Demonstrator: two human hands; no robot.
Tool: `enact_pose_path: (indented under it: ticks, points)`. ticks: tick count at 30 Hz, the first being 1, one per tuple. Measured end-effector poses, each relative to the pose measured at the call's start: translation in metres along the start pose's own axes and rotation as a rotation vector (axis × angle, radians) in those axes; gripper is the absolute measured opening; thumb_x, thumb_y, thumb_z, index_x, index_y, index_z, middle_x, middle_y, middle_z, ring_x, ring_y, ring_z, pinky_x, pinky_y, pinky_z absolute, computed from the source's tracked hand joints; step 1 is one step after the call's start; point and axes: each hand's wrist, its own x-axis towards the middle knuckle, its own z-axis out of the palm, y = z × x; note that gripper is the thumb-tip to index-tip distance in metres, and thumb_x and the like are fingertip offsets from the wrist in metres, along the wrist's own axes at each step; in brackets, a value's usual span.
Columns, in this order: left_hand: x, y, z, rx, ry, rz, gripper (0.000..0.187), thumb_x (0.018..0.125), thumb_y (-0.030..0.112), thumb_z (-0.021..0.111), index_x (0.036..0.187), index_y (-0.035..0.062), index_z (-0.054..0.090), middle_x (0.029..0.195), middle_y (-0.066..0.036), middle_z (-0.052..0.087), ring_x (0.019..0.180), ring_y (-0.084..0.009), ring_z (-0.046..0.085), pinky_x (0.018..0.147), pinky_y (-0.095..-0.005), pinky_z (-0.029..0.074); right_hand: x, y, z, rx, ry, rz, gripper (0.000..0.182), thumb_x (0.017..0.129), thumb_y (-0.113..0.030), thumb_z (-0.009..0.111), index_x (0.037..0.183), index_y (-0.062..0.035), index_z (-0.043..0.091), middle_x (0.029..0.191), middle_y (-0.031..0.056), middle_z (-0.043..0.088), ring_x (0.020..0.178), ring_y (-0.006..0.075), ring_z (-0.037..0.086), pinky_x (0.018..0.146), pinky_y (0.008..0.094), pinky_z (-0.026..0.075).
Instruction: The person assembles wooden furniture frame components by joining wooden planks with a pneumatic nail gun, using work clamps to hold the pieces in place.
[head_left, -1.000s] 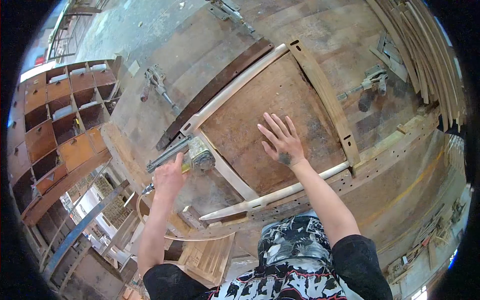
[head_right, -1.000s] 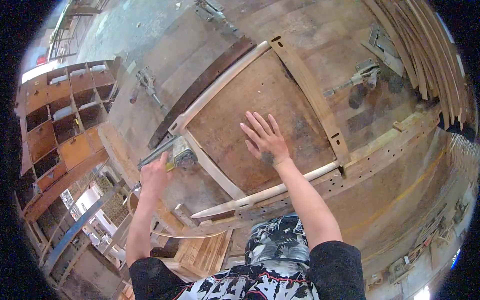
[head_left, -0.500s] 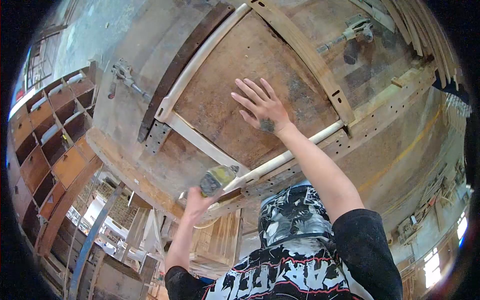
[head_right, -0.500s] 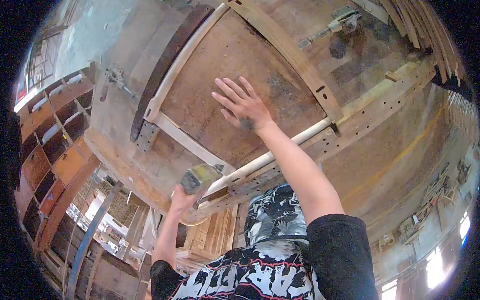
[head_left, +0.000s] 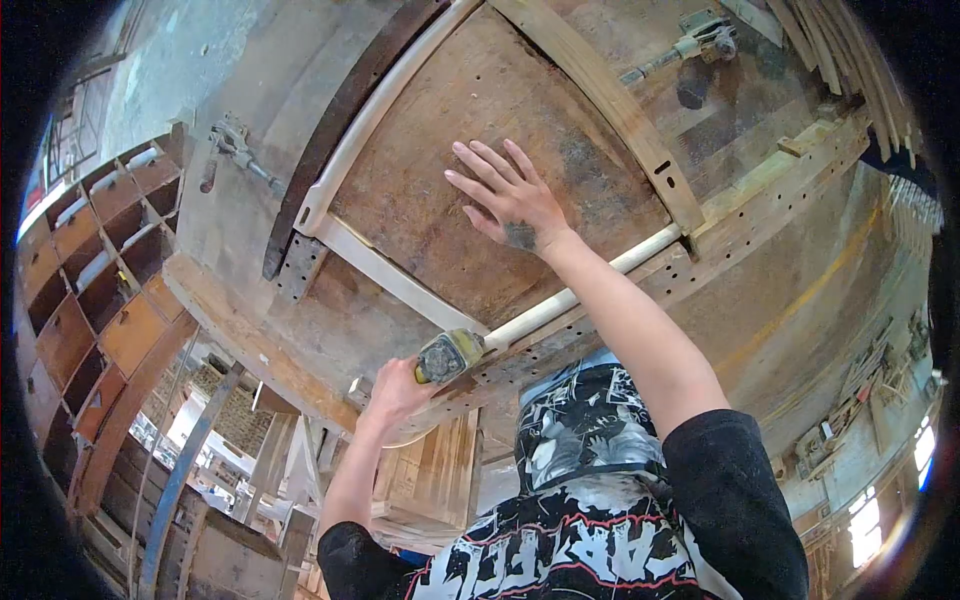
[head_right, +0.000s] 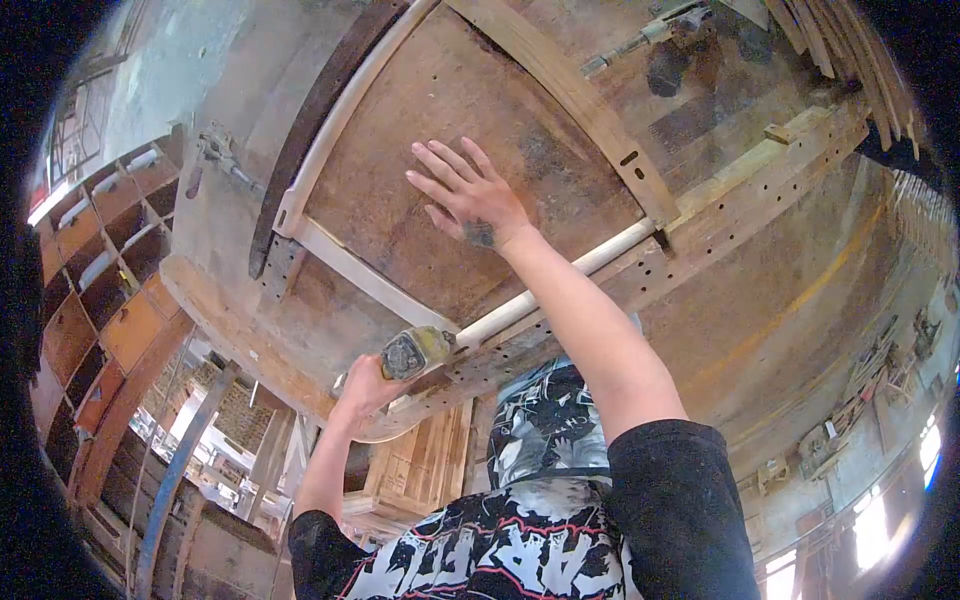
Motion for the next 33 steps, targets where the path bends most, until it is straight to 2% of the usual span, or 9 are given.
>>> enact_pose_path:
  ticks: [14, 17, 21, 24, 25, 28, 29, 32, 33]
  points:
    - [-0.007, 0.006, -0.014, -0.05, -0.023, -0.053, 0.053, 0.077, 0.044, 0.08, 0.099, -0.0032, 0.073, 0.084, -0.026, 0.072, 0.088, -0.0425, 0.071, 0.081, -0.0472, 0.056, -0.001, 0.0, -0.003, -0.017, -0.017, -0.001, 0.056, 0.09, -0.03, 0.065, 0.145, -0.0261, 0.054, 0.162, 0.003, 0.04, 0.148, 0.0211, 0.039, 0.125, 0.0488, 0.023]
    - [-0.006, -0.039, 0.001, -0.048, 0.061, -0.014, 0.05, 0.078, 0.042, 0.08, 0.099, -0.0024, 0.074, 0.085, -0.026, 0.072, 0.088, -0.0433, 0.071, 0.081, -0.0484, 0.055, 0.001, -0.001, -0.003, -0.012, 0.003, -0.015, 0.055, 0.09, -0.029, 0.065, 0.143, -0.0249, 0.056, 0.162, 0.0038, 0.041, 0.147, 0.0218, 0.041, 0.124, 0.0492, 0.025]
    - [-0.023, -0.072, 0.014, -0.052, 0.366, -0.213, 0.046, 0.078, 0.039, 0.079, 0.101, -0.0011, 0.074, 0.087, -0.026, 0.072, 0.089, -0.0441, 0.07, 0.081, -0.0509, 0.055, 0.001, -0.002, -0.004, 0.045, 0.038, -0.012, 0.051, 0.09, -0.026, 0.065, 0.14, -0.0237, 0.058, 0.16, 0.0054, 0.043, 0.145, 0.0233, 0.044, 0.123, 0.0494, 0.027]
    - [-0.032, -0.071, 0.01, -0.058, 0.501, -0.292, 0.047, 0.078, 0.04, 0.079, 0.102, 0.0001, 0.075, 0.089, -0.027, 0.072, 0.091, -0.0441, 0.07, 0.082, -0.0525, 0.055, 0.005, -0.003, -0.018, 0.146, -0.008, 0.004, 0.047, 0.089, -0.02, 0.066, 0.136, -0.0237, 0.061, 0.158, 0.0062, 0.046, 0.144, 0.0234, 0.046, 0.123, 0.0476, 0.029]
    - [-0.033, -0.072, 0.006, -0.06, 0.543, -0.317, 0.047, 0.078, 0.041, 0.08, 0.102, 0.0004, 0.075, 0.089, -0.027, 0.072, 0.091, -0.0441, 0.07, 0.082, -0.0529, 0.054, 0.008, 0.005, -0.019, 0.122, 0.03, -0.062, 0.049, 0.09, -0.022, 0.068, 0.138, -0.0214, 0.06, 0.152, 0.0061, 0.054, 0.135, 0.0245, 0.054, 0.117, 0.0454, 0.037]
    - [-0.033, -0.076, 0.004, -0.034, 0.561, -0.37, 0.047, 0.078, 0.042, 0.079, 0.101, 0.0011, 0.076, 0.09, -0.027, 0.072, 0.091, -0.0442, 0.071, 0.082, -0.0538, 0.054, 0.017, 0.047, -0.084, 0.114, 0.158, -0.081, 0.041, 0.09, -0.018, 0.067, 0.131, -0.0169, 0.064, 0.14, 0.0069, 0.063, 0.123, 0.0259, 0.062, 0.108, 0.0435, 0.045]
    - [-0.034, -0.077, 0.003, -0.05, 0.547, -0.385, 0.048, 0.079, 0.043, 0.079, 0.1, 0.0006, 0.076, 0.09, -0.028, 0.072, 0.091, -0.0448, 0.07, 0.081, -0.0538, 0.054, 0.028, 0.045, -0.125, 0.414, 0.167, 0.342, 0.038, 0.088, -0.012, 0.066, 0.126, -0.0162, 0.067, 0.129, 0.0068, 0.067, 0.115, 0.0264, 0.063, 0.101, 0.0442, 0.048]
    - [-0.035, -0.072, 0.001, -0.134, 0.607, -0.395, 0.049, 0.079, 0.044, 0.079, 0.098, -0.0007, 0.076, 0.09, -0.028, 0.072, 0.091, -0.0452, 0.07, 0.081, -0.0538, 0.054, 0.039, 0.104, -0.203, -0.436, 0.548, 0.039, 0.036, 0.084, -0.014, 0.071, 0.121, -0.0142, 0.069, 0.114, 0.0082, 0.07, 0.081, 0.027, 0.068, 0.088, 0.0436, 0.053]
    - [-0.036, -0.069, 0.0, -0.148, 0.604, -0.412, 0.049, 0.079, 0.044, 0.079, 0.098, -0.0008, 0.076, 0.09, -0.028, 0.072, 0.092, -0.0452, 0.07, 0.081, -0.0537, 0.054, 0.047, 0.124, -0.214, -0.457, 0.578, 0.036, 0.031, 0.085, -0.015, 0.071, 0.116, -0.0143, 0.071, 0.109, 0.0087, 0.071, 0.077, 0.0267, 0.069, 0.087, 0.0432, 0.052]
